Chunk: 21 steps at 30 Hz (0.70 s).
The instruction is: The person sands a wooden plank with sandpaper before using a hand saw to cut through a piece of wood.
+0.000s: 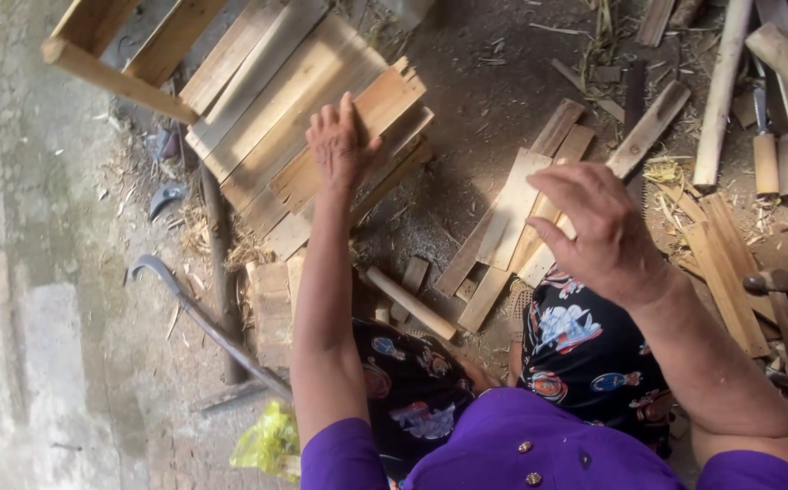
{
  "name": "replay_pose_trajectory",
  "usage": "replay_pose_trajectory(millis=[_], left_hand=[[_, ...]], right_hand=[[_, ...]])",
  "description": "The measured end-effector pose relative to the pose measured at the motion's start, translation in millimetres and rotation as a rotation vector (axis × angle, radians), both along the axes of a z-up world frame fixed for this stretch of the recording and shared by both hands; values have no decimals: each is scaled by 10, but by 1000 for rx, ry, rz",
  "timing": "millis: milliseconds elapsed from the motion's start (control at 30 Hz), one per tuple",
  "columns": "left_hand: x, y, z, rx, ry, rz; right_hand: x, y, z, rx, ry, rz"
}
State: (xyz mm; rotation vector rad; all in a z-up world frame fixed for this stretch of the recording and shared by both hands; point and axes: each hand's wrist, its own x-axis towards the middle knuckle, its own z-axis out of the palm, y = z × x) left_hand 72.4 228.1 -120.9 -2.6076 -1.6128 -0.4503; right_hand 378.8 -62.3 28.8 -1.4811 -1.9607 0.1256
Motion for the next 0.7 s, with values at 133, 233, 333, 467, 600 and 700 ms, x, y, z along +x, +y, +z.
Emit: replay_pose_trajectory(millis=[133, 233, 333, 467, 600, 700], left_hand=[[17, 2, 33, -38, -32, -2], [39, -25, 142, -45, -102, -22], [38, -44, 136, -17, 1, -11], [25, 38, -35, 38, -41, 0], [34, 59, -90, 65, -140, 3], [16, 32, -66, 63, -142, 2]], right_hand=[[36, -39, 172, -43, 30, -69], [235, -56, 106, -59, 150, -89], [537, -176, 21, -145, 445, -218], [1050, -481, -1114, -99, 504, -476], [1229, -1180, -3182, -689, 249, -847], [1004, -1314, -3443, -867, 123, -961]])
